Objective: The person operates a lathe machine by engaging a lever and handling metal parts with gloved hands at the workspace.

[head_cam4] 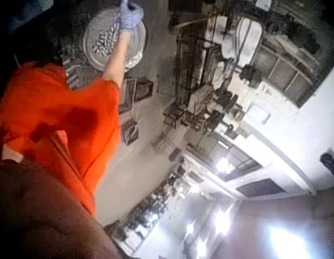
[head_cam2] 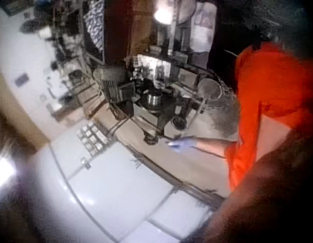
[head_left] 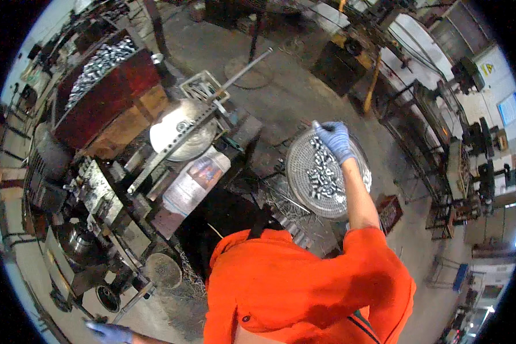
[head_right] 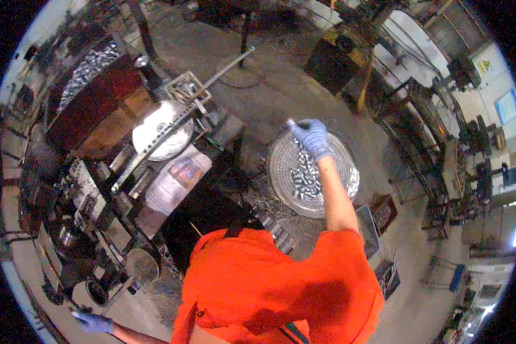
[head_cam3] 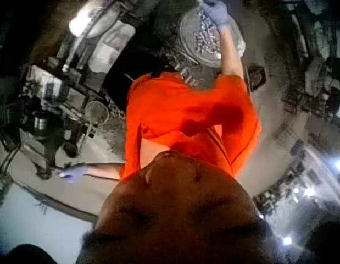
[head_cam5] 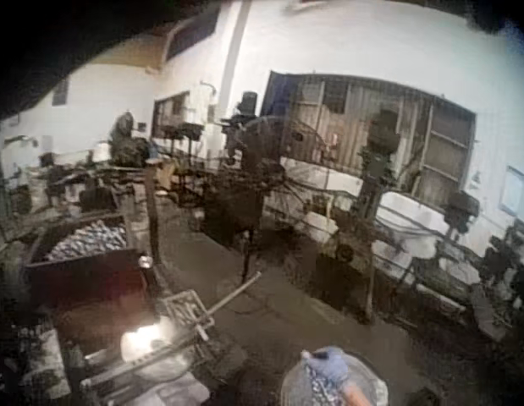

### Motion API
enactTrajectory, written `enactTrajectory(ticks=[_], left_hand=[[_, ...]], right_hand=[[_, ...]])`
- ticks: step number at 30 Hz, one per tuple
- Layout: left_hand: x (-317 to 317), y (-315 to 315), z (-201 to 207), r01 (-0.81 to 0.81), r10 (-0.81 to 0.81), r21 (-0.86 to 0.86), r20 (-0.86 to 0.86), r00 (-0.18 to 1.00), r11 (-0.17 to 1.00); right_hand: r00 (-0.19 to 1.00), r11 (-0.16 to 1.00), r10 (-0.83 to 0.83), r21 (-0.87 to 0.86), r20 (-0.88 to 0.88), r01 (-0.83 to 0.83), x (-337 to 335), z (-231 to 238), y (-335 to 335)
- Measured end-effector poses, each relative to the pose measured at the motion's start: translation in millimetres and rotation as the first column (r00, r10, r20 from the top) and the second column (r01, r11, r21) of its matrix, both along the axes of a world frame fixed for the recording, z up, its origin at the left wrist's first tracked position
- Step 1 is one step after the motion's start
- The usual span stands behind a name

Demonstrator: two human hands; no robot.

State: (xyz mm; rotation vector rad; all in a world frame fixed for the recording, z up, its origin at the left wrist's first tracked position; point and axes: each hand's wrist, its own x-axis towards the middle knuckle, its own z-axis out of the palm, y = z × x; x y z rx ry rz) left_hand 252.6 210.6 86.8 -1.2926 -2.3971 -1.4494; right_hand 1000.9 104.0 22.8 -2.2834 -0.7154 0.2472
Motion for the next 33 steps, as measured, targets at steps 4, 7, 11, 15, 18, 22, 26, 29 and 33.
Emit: enactTrajectory(ticks=[4,7,11,15,18,22,26,29,33], left_hand=[[25.1,2.2,-119.0,0.336,-0.319,-0.22,0.108,0.942,0.916],[41.6,2.4,-134.2,0.316,-0.339,-0.3,-0.028,0.94,0.9],[25.4,-9.8,-135.5,0.388,-0.407,-0.297,-0.003,0.913,0.872],[53.0,-10.5,-106.7,0.37,-0.387,-0.239,-0.029,0.922,0.898],[55.9,-10.7,-97.5,0.345,-0.388,-0.259,-0.134,0.912,0.902],[43.7,-15.0,-103.3,0.407,-0.413,-0.279,0.037,0.91,0.87],[81.1,-12.9,-36.1,0.502,-0.497,0.036,-0.091,0.863,0.864],[132.2,1.5,8.0,0.657,-0.63,-0.025,0.257,0.733,0.753],[186.6,23.9,5.5,0.878,-0.834,-0.152,0.273,0.479,0.454]], right_hand=[[0.999,0.891,-0.039,-0.453,-0.03,0.021,30.1,-56.5,-58.8],[0.96,0.683,0.272,-0.689,-0.07,-0.243,4.0,-87.7,-64.1],[0.855,0.338,0.504,-0.883,-0.123,-0.326,-32.4,-99.5,-41.8],[0.71,0.372,0.701,-0.816,-0.065,-0.442,-12.5,-169.7,-53.5],[0.651,0.247,0.747,-0.853,-0.135,-0.46,-7.3,-165.3,-48.7],[0.764,0.42,0.645,-0.846,0.023,-0.329,-5.5,-125.5,-15.1],[0.737,0.741,0.646,-0.397,0.198,-0.542,-67.3,-43.7,56.3],[0.528,0.539,0.8,0.046,0.287,-0.841,-166.0,3.4,104.0],[0.043,0.007,0.868,0.075,0.495,-0.997,-303.9,72.3,134.6]])
